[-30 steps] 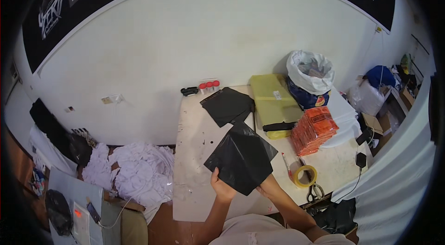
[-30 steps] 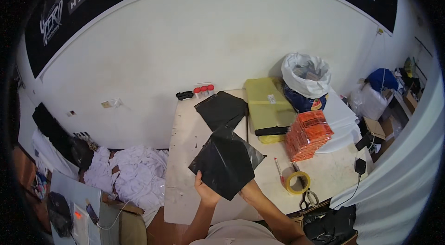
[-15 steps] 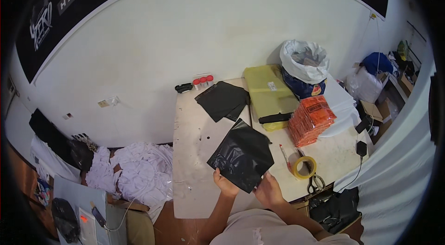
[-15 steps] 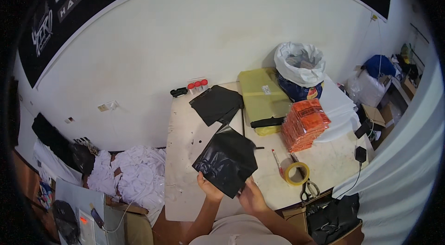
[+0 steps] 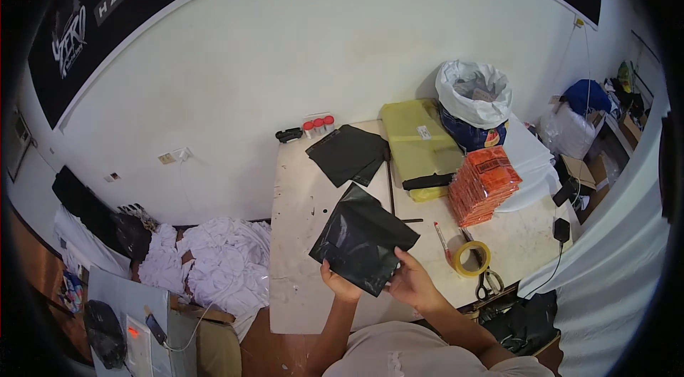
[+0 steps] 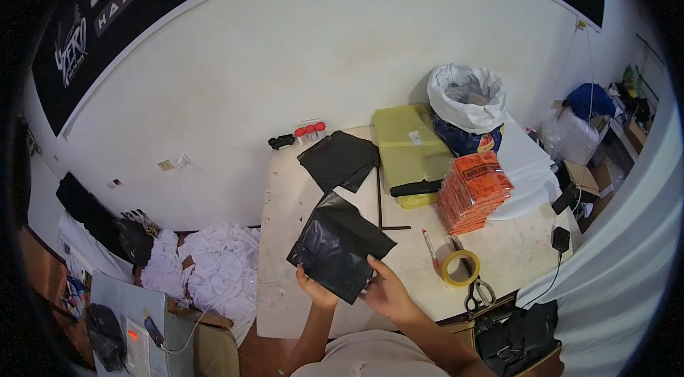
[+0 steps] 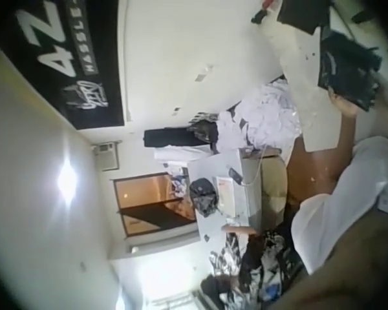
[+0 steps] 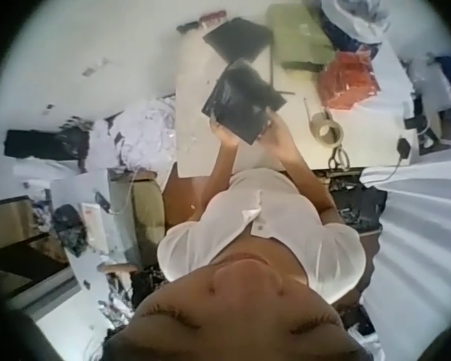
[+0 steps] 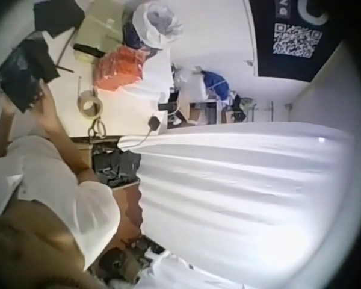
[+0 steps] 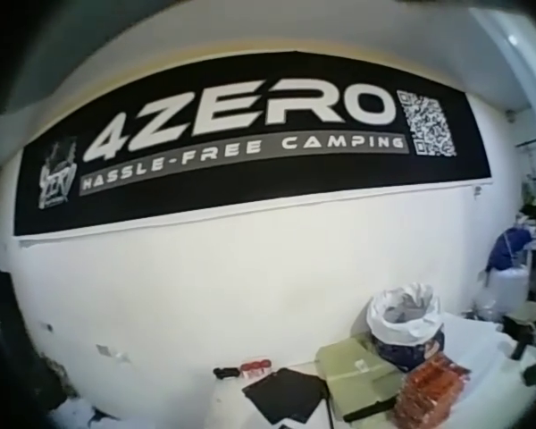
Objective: Packaging and labeling small black square items using tape, scissors, and a marker.
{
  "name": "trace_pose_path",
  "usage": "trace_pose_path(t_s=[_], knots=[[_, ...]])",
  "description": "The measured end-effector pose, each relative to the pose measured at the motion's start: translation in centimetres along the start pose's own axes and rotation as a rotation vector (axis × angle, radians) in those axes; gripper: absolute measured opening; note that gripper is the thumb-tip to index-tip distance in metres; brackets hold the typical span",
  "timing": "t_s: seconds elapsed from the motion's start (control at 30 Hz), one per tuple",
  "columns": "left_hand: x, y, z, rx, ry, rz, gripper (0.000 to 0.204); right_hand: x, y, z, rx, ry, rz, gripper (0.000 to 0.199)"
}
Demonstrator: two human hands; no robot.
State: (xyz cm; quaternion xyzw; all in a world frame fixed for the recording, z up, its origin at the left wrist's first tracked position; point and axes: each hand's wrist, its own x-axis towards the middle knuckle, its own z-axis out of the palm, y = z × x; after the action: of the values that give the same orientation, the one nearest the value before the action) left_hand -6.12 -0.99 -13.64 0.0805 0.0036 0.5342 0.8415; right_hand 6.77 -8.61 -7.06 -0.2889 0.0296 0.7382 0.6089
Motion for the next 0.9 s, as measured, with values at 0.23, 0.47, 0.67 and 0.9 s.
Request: trace_pose_path(t_s=[0.23,0.47,0.67,0.9], knots=[[0.0,-0.4,-0.5,0.071,-0.013,-0.030,0.072,2.2,-0.1,-1.2,0.053,-0.027,-0.309,0.027],[0.8,-0.8,-1.9,-0.027,-0.019,-0.027,0.075,2.2,-4.0,-0.5,-0.177,-0.008,-0.489,0.017],[1.0,-0.2,-2.1,-0.285,-0.053,-0.083,0.082,0.6,-5.1,0.6,-0.306,-0.014,-0.546,0.013],[-0.3,2.6,-8.6,0.038,-0.211,-0.459,0.065,0.2,-5.3,-0.8,-0.457,-0.029,-0.469,0.016]])
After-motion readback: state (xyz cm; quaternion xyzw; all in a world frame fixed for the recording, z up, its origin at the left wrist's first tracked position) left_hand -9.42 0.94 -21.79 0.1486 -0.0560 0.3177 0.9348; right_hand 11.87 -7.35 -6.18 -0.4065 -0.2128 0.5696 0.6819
